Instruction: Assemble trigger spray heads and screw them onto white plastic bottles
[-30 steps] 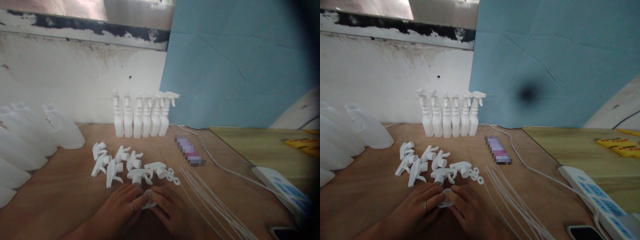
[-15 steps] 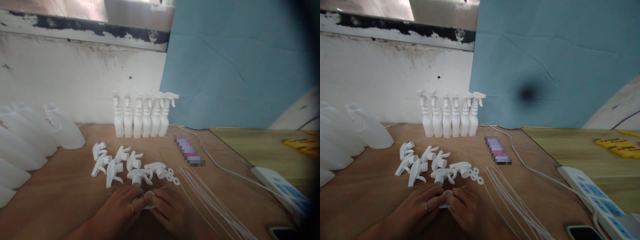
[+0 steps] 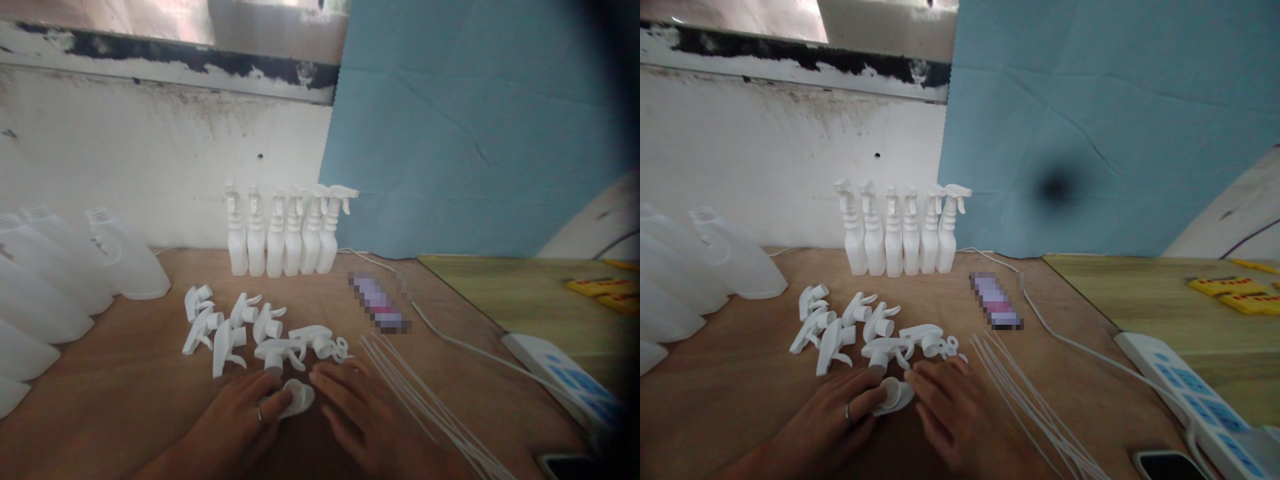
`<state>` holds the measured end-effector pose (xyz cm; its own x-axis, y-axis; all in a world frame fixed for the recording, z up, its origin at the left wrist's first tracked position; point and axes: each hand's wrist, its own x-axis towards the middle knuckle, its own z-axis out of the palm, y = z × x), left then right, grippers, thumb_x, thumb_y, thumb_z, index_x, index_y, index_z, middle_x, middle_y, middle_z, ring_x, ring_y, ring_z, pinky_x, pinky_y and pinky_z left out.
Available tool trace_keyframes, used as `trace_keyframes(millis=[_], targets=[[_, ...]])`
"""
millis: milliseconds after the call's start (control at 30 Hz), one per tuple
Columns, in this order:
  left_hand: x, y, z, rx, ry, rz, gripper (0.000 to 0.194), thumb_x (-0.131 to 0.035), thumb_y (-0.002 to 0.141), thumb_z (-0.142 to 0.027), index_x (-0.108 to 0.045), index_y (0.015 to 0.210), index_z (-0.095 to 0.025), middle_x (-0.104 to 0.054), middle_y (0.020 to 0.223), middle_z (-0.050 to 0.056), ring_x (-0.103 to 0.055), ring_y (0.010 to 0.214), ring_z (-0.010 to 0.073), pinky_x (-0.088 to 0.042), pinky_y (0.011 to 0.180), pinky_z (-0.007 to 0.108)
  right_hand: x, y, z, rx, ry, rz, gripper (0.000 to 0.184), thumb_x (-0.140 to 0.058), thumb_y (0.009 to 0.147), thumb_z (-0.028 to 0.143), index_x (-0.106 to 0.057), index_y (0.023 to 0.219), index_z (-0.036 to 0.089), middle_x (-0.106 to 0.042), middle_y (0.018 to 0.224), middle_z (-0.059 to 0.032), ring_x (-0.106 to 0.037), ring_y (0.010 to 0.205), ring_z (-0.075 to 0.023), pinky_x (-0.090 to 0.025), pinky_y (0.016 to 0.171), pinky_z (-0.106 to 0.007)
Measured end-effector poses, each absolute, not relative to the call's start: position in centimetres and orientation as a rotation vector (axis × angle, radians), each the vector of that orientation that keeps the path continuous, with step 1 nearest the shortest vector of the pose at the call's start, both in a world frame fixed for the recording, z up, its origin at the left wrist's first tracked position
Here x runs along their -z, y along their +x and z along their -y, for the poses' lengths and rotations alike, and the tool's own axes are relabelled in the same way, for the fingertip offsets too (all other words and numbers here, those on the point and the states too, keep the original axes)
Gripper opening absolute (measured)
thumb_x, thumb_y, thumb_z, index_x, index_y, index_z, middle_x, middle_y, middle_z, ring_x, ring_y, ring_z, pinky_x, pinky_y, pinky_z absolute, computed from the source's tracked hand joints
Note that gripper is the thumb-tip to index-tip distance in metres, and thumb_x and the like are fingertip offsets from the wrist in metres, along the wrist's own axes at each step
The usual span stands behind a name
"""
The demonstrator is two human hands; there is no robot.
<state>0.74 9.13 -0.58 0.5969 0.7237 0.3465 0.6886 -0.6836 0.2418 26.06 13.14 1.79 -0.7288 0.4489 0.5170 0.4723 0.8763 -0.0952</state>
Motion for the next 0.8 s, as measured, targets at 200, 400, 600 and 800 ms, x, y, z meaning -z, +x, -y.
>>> trace_keyframes(millis=[200,400,600,800], targets=[[1.1,0.5,-9.1,-0.685,2.662,-1.243,0.054,-0.046,0.082,-0.004,-0.035,0.131,-0.023,-0.062,0.12,0.009,-0.062,0.105,0.0227,-0.055,0.088,0.038,-3.0,30.1,-15.5,0.095,-1.109,2.511,0.015,-0.049,0.09,0.014,-0.062,0.085,0.02,-0.067,0.09,-0.0091,-0.062,0.09,-0.0266,-0.046,0.086,-0.046],[0.9,0.4,-9.2,-0.63,2.576,-1.233,0.058,-0.048,0.082,-0.005,-0.034,0.134,-0.027,-0.061,0.121,0.006,-0.061,0.105,0.022,-0.054,0.088,0.039,-2.3,30.9,-16.6,-0.055,-1.356,2.61,0.013,-0.052,0.086,0.015,-0.06,0.076,0.02,-0.066,0.094,-0.0103,-0.06,0.094,-0.0282,-0.044,0.087,-0.048],[1.5,0.4,-9.1,-0.662,2.607,-1.266,0.059,-0.047,0.082,-0.005,-0.033,0.136,-0.026,-0.06,0.127,0.007,-0.06,0.112,0.0228,-0.053,0.093,0.04,-2.2,30.7,-16.9,-0.317,-1.43,2.36,0.019,-0.052,0.083,0.015,-0.056,0.065,0.02,-0.065,0.071,-0.0036,-0.06,0.069,-0.0204,-0.045,0.069,-0.034],[1.5,0.5,-8.9,-0.698,2.532,-1.323,0.07,-0.051,0.079,-0.005,-0.026,0.14,-0.028,-0.06,0.131,0.005,-0.058,0.118,0.0201,-0.05,0.1,0.036,-3.2,31.5,-17.3,-0.976,-1.25,1.666,0.02,-0.067,0.084,0.032,-0.062,0.102,0.024,-0.061,0.061,0.0043,-0.053,0.054,-0.0125,-0.039,0.052,-0.023]])
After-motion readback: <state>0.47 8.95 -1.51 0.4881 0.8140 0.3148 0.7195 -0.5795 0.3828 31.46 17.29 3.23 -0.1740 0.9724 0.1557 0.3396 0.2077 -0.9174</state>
